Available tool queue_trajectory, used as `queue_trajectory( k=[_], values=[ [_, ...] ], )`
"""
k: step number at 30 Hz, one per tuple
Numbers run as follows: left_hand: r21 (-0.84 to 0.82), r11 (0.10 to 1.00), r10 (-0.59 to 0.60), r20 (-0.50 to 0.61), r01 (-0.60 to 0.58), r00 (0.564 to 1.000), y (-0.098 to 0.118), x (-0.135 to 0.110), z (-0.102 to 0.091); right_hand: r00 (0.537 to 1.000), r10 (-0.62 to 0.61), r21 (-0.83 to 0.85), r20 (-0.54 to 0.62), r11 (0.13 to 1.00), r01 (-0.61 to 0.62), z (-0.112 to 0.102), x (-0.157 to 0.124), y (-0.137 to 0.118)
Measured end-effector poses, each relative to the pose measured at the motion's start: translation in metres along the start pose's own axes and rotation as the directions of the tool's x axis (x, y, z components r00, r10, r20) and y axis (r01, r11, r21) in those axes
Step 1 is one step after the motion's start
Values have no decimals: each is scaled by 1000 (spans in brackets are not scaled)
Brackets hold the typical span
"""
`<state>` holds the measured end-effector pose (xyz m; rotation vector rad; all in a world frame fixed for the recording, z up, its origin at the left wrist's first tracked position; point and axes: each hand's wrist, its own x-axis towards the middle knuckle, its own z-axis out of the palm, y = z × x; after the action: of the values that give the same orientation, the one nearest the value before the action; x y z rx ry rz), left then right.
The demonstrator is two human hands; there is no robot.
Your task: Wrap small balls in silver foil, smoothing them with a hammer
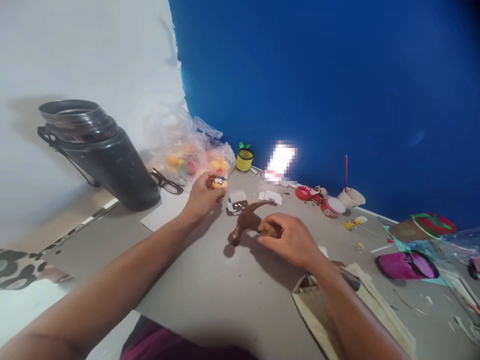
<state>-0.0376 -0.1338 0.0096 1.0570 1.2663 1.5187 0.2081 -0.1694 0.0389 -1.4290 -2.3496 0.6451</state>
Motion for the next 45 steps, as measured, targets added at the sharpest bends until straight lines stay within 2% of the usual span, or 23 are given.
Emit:
queue_trajectory(
  k=[2, 5, 7, 8, 11, 12, 14, 16, 18, 22, 24, 26, 35, 45],
  values=[
    [-4, 998, -62, 35, 62, 998, -3, 3, -2, 986, 24, -64, 162, 998, -14, 11, 2, -6],
    [84, 989, -131, 164, 118, 978, -6, 3, -2, 958, 21, -95, 286, 995, 7, 24, 3, -12],
    [248, 966, -133, 230, 74, 964, -5, 4, -2, 947, 0, -81, 321, 996, 28, 28, 3, -13],
    [348, 937, -106, 250, 13, 962, -3, 5, -1, 945, -14, -79, 328, 996, 43, 28, 2, -13],
    [603, 752, 48, 353, -266, 934, 1, 10, 3, 942, -68, -100, 328, 989, 106, 32, 0, -11],
    [652, 668, 83, 413, -358, 907, 2, 13, 6, 938, -88, -105, 335, 986, 130, 34, 0, -10],
    [722, 483, 63, 535, -495, 842, 3, 17, 14, 931, -111, -95, 347, 984, 152, 40, -1, -7],
    [763, 305, -18, 602, -569, 798, 4, 20, 23, 941, -114, -104, 319, 983, 155, 45, -2, -5],
    [770, 179, -78, 632, -613, 771, 5, 20, 30, 942, -124, -127, 312, 977, 171, 47, -3, -4],
    [729, 59, -110, 683, -682, 722, 3, 21, 36, 934, -167, -165, 315, 960, 227, 44, -3, -4],
    [705, 39, -110, 708, -708, 698, -1, 23, 36, 926, -178, -148, 333, 960, 238, 40, -1, -4],
    [698, 53, -99, 715, -714, 692, -6, 26, 35, 917, -175, -126, 359, 964, 234, 38, 1, -4],
    [743, 182, -106, 666, -644, 739, -6, 26, 31, 915, -174, -78, 364, 973, 216, 42, 6, 1],
    [719, 280, -71, 677, -636, 733, -3, 32, 20, 936, -166, -24, 311, 983, 183, 48, 6, 5]
  ],
)
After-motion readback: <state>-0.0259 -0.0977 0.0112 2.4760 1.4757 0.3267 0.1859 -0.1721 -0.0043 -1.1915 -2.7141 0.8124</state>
